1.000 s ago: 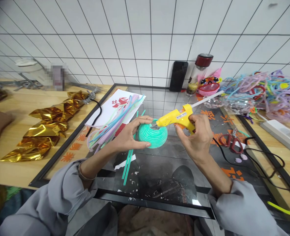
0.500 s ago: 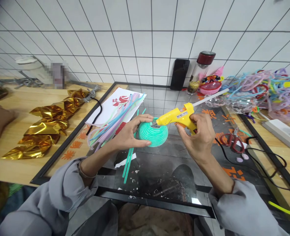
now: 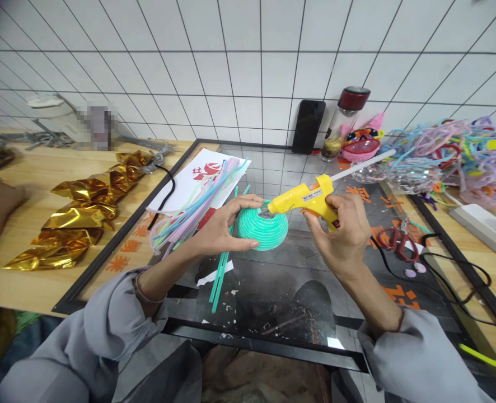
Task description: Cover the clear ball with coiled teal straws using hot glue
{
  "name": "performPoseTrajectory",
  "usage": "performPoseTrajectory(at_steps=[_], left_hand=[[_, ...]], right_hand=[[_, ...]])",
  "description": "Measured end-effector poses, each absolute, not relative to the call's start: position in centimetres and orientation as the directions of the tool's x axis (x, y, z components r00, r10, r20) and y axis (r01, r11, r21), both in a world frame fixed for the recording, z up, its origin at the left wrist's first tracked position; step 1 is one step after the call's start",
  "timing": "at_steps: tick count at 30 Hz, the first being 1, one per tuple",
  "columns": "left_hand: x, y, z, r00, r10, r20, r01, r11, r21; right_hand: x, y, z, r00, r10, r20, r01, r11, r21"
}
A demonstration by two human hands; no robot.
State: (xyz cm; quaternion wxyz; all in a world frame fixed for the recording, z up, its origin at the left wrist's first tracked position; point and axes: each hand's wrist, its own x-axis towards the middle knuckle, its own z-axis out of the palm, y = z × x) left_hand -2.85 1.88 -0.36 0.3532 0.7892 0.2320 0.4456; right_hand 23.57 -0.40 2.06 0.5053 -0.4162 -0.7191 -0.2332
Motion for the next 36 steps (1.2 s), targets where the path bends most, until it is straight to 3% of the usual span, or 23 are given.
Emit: performPoseTrajectory(at_steps=[16,25,36], left_hand=[[-2.84,1.76,-0.12,0.502,0.691,0.520,0.063,-0.629,0.775],[-2.79,1.84,-0.15,0.505,0.675,0.538,0.060,-0.649,0.758],[-2.80,1.68,0.04,0.507,0.697,0.507,0.069,-0.619,0.782]], right_hand=[[23.86,-0.46,2.38,-0.205,0.312,0.928,0.838,0.546,0.002],[23.81,-0.82,2.47,-0.142,0.398,0.906,0.872,0.484,-0.076],[23.90,-0.91,2.51,-0.170,0.374,0.912,0.875,0.482,-0.035]])
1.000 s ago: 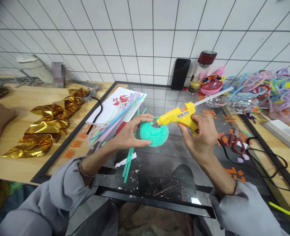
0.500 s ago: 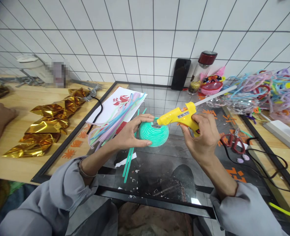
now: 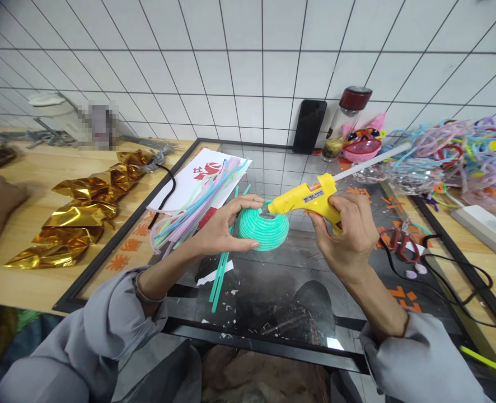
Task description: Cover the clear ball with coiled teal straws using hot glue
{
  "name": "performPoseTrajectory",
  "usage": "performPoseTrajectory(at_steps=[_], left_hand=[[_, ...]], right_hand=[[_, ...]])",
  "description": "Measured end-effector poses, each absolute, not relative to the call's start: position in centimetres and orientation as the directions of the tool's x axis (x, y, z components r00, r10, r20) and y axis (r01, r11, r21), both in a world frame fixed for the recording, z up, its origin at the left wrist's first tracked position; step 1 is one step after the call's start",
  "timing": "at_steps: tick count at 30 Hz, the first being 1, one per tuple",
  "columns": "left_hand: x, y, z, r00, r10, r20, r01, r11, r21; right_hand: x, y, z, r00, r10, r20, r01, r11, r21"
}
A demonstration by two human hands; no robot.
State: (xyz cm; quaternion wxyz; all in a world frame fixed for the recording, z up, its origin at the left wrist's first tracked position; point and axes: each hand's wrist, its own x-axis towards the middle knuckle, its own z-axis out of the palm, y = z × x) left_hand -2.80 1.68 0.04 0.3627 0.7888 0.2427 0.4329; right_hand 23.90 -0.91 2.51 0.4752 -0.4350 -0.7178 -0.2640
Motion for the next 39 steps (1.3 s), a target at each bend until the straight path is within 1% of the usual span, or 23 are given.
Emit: performPoseTrajectory(at_steps=[3,8,12,17,27,39], left_hand=[[-2.83,1.71,-0.02,0.508,0.687,0.520,0.059,-0.630,0.775],[-2.84,1.76,-0.05,0.507,0.691,0.516,0.063,-0.626,0.777],[-2.82,1.76,-0.01,0.513,0.684,0.518,0.061,-0.631,0.773],[-2.79,1.73,0.00,0.510,0.693,0.509,0.063,-0.620,0.782],[-2.71,1.82,-0.01,0.507,0.679,0.531,0.050,-0.638,0.768],[-2.82,1.82,-0.11,0.508,0.684,0.524,0.058,-0.634,0.771]], right_hand=[[23.92,-0.88,2.53,-0.187,0.347,0.919,0.869,0.494,-0.010],[23.90,-0.89,2.63,-0.181,0.365,0.913,0.876,0.481,-0.019],[23.83,-0.91,2.71,-0.195,0.337,0.921,0.862,0.507,-0.003],[23.87,-0.96,2.70,-0.189,0.344,0.920,0.873,0.488,-0.003],[23.90,-1.00,2.88,-0.225,0.294,0.929,0.865,0.499,0.051],[24.00,-1.05,2.85,-0.223,0.303,0.926,0.866,0.498,0.046]])
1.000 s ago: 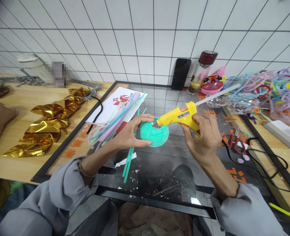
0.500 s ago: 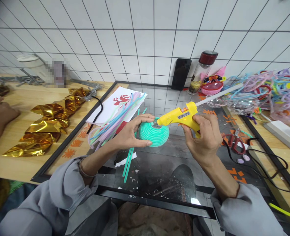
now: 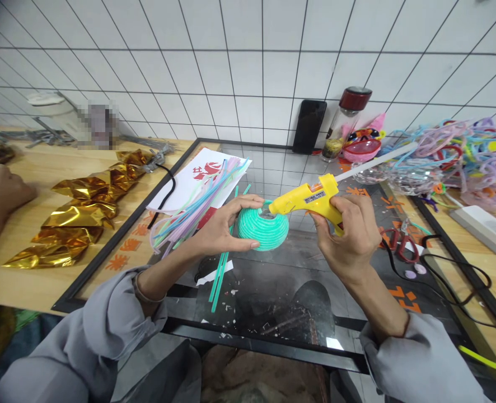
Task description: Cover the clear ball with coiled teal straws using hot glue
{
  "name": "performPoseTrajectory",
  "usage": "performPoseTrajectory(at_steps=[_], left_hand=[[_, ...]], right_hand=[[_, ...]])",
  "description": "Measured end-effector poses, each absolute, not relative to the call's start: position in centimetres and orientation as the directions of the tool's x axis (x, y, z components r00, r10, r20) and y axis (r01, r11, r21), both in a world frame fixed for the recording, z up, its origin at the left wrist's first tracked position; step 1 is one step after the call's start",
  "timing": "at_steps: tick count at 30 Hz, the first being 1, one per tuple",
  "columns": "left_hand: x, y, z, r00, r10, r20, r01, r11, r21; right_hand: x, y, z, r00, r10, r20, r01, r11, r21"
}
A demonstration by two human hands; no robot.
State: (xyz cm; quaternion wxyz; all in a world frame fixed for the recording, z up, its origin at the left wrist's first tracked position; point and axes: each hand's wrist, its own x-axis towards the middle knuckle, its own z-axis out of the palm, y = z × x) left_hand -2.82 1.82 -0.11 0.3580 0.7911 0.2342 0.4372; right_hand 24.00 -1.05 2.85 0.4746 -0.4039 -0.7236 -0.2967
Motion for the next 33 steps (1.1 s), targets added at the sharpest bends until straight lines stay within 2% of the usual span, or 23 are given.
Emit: performPoseTrajectory(at_steps=[8,19,27,33], left_hand=[[-2.81,1.91,-0.26,0.505,0.679,0.533,0.048,-0.639,0.768],[-2.74,1.87,-0.10,0.505,0.679,0.533,0.059,-0.644,0.763],[-2.78,1.89,-0.16,0.505,0.667,0.548,0.053,-0.658,0.751],[-2.71,1.97,-0.15,0.505,0.658,0.558,0.052,-0.669,0.741]], right_hand=[[24.06,-0.91,2.49,-0.160,0.371,0.915,0.885,0.464,-0.033],[23.69,-0.96,2.73,-0.221,0.286,0.932,0.858,0.512,0.047],[23.87,-1.06,2.48,-0.160,0.398,0.903,0.902,0.430,-0.030],[23.88,-1.13,2.51,-0.188,0.358,0.915,0.881,0.473,-0.004]])
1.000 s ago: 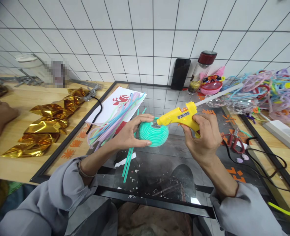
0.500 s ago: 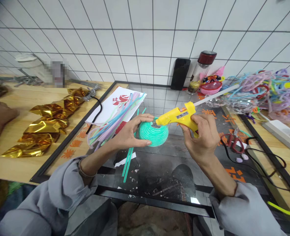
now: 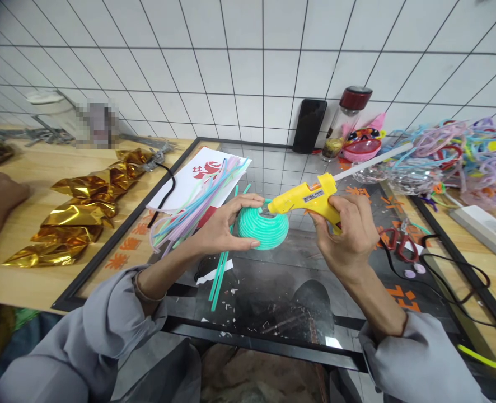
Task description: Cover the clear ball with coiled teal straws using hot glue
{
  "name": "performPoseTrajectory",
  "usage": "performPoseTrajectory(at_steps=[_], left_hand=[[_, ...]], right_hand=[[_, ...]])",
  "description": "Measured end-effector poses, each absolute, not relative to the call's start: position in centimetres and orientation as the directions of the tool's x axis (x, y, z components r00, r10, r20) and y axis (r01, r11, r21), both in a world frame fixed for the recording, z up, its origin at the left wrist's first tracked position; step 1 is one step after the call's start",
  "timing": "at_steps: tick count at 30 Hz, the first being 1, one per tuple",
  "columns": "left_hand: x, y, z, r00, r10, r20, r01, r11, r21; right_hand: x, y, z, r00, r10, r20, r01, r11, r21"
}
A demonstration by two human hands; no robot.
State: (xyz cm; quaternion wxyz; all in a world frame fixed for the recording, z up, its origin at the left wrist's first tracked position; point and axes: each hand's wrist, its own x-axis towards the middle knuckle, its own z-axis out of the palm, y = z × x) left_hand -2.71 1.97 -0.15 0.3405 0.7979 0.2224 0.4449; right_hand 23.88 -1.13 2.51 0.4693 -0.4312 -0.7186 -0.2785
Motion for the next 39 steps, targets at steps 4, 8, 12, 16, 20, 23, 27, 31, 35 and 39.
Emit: performPoseTrajectory(at_steps=[4,8,12,16,20,23,27,31,35,39], left_hand=[[-2.7,2.0,-0.3,0.503,0.655,0.564,0.045,-0.672,0.739],[-2.7,2.0,-0.3,0.506,0.659,0.556,0.052,-0.667,0.743],[-2.7,1.9,-0.2,0.507,0.661,0.553,0.052,-0.664,0.746],[-2.8,1.9,-0.2,0.507,0.665,0.548,0.053,-0.659,0.750],[-2.8,2.0,-0.2,0.506,0.663,0.552,0.053,-0.662,0.748],[-2.8,1.9,-0.2,0.509,0.660,0.552,0.051,-0.664,0.746],[-2.8,1.9,-0.2,0.509,0.670,0.540,0.060,-0.653,0.755],[-2.8,1.9,-0.2,0.504,0.664,0.551,0.047,-0.659,0.751],[-2.7,1.9,-0.2,0.505,0.671,0.543,0.058,-0.654,0.754],[-2.7,1.8,0.0,0.508,0.677,0.533,0.067,-0.648,0.759]], right_hand=[[23.9,-1.2,2.4,-0.187,0.382,0.905,0.892,0.452,-0.006],[23.8,-1.3,2.5,-0.186,0.372,0.909,0.879,0.476,-0.015],[23.7,-1.3,2.7,-0.213,0.341,0.916,0.855,0.519,0.005],[23.7,-1.3,2.8,-0.236,0.309,0.921,0.868,0.494,0.057],[23.8,-1.2,2.6,-0.213,0.327,0.921,0.893,0.447,0.048],[23.8,-1.0,2.4,-0.182,0.356,0.916,0.906,0.423,0.015],[23.8,-0.7,2.3,-0.163,0.367,0.916,0.890,0.456,-0.024],[23.7,-0.6,2.3,-0.104,0.452,0.886,0.886,0.447,-0.124],[23.6,-0.7,2.1,-0.035,0.548,0.836,0.867,0.433,-0.247],[23.7,-0.6,1.7,0.081,0.645,0.760,0.812,0.399,-0.426]])
